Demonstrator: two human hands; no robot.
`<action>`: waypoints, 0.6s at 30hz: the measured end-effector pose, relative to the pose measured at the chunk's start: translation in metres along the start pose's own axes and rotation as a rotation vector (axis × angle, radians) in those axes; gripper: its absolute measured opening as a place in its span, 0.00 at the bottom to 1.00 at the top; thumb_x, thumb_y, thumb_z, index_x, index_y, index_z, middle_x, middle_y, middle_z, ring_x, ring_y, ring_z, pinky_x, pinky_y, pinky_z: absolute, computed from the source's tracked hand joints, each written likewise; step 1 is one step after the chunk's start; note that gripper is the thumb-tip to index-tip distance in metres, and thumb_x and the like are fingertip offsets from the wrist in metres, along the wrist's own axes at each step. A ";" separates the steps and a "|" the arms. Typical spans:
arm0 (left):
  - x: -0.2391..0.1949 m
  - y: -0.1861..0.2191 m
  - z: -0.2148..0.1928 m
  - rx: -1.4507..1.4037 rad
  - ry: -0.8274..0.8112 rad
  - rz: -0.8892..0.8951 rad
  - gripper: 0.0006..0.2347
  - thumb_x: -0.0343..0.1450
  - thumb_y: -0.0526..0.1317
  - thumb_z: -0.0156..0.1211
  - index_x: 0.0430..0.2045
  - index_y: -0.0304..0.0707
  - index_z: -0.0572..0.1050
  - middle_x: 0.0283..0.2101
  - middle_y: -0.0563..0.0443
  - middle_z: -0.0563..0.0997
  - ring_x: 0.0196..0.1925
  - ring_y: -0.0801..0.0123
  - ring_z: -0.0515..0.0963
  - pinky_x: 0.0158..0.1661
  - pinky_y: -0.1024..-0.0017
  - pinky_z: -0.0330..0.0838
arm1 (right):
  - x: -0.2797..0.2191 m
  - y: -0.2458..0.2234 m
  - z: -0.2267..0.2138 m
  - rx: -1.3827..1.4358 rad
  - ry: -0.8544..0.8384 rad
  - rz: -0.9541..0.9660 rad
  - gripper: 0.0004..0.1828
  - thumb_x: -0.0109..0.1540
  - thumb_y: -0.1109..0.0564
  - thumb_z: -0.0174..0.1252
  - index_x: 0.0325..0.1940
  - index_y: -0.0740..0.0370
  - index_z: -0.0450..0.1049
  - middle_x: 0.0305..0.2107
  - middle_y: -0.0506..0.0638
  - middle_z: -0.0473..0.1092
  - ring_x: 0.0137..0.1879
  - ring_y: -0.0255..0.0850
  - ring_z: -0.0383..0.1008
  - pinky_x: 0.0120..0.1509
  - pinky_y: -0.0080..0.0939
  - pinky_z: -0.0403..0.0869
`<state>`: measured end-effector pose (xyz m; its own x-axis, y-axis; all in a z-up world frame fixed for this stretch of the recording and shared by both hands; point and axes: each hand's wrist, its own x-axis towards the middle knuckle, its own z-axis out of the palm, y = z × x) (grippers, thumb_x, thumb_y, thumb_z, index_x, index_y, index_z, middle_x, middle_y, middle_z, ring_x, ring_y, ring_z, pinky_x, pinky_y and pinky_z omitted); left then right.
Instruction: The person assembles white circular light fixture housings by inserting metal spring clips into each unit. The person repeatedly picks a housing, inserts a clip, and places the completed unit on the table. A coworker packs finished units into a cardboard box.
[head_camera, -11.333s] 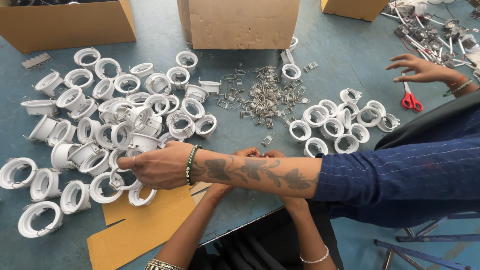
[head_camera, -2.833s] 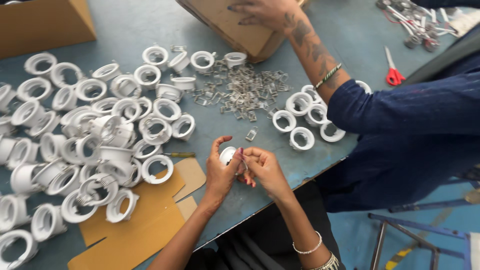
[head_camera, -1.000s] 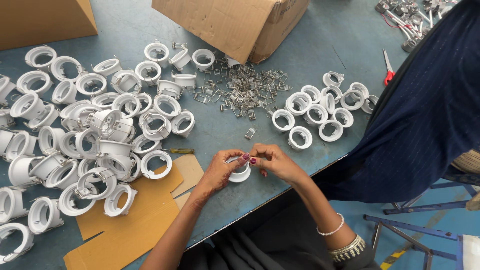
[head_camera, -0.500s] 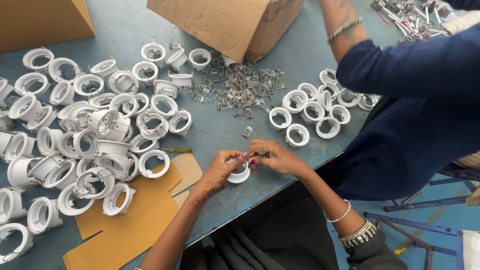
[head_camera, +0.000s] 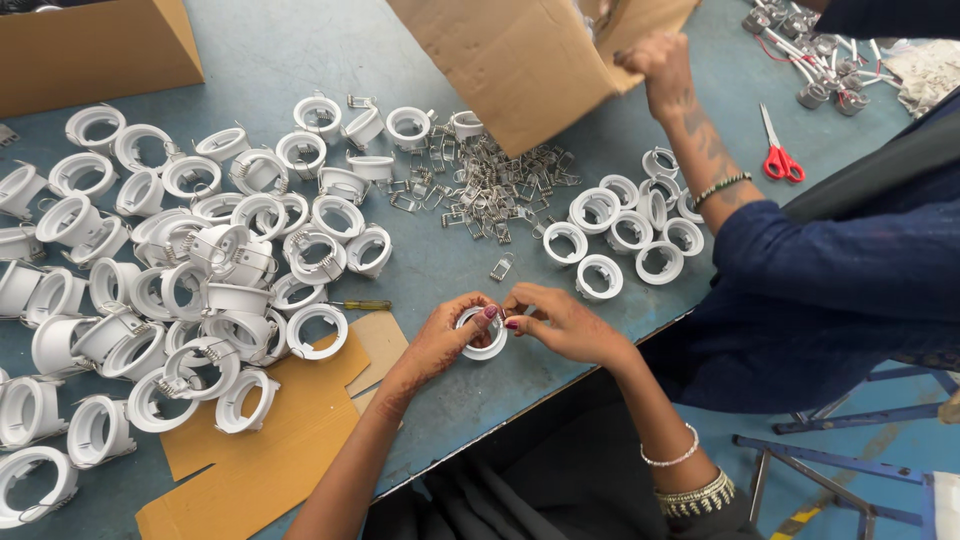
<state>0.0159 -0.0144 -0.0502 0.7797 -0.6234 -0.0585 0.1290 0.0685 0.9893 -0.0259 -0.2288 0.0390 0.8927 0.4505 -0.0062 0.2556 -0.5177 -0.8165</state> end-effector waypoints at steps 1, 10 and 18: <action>0.001 0.000 0.000 -0.035 0.007 -0.006 0.10 0.73 0.45 0.61 0.39 0.38 0.76 0.29 0.58 0.79 0.30 0.82 0.75 0.33 0.80 0.71 | -0.001 0.000 0.000 -0.028 -0.011 -0.005 0.09 0.66 0.56 0.56 0.46 0.64 0.73 0.36 0.48 0.73 0.43 0.34 0.75 0.49 0.37 0.76; -0.003 0.009 -0.004 -0.279 -0.056 -0.016 0.12 0.67 0.38 0.68 0.41 0.37 0.73 0.36 0.56 0.81 0.37 0.82 0.78 0.37 0.80 0.73 | -0.010 0.008 0.016 0.088 0.188 -0.005 0.07 0.68 0.60 0.54 0.42 0.67 0.74 0.30 0.51 0.74 0.34 0.37 0.76 0.40 0.35 0.75; -0.005 0.010 0.000 -0.379 0.024 0.036 0.10 0.66 0.34 0.69 0.34 0.36 0.72 0.34 0.50 0.81 0.31 0.80 0.74 0.32 0.80 0.68 | -0.003 0.010 0.058 0.028 0.605 -0.080 0.05 0.66 0.63 0.59 0.44 0.67 0.70 0.32 0.53 0.77 0.39 0.38 0.82 0.43 0.35 0.77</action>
<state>0.0132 -0.0109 -0.0404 0.8013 -0.5974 -0.0319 0.3154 0.3765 0.8711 -0.0479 -0.1931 -0.0029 0.9257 -0.0095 0.3782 0.3283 -0.4766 -0.8155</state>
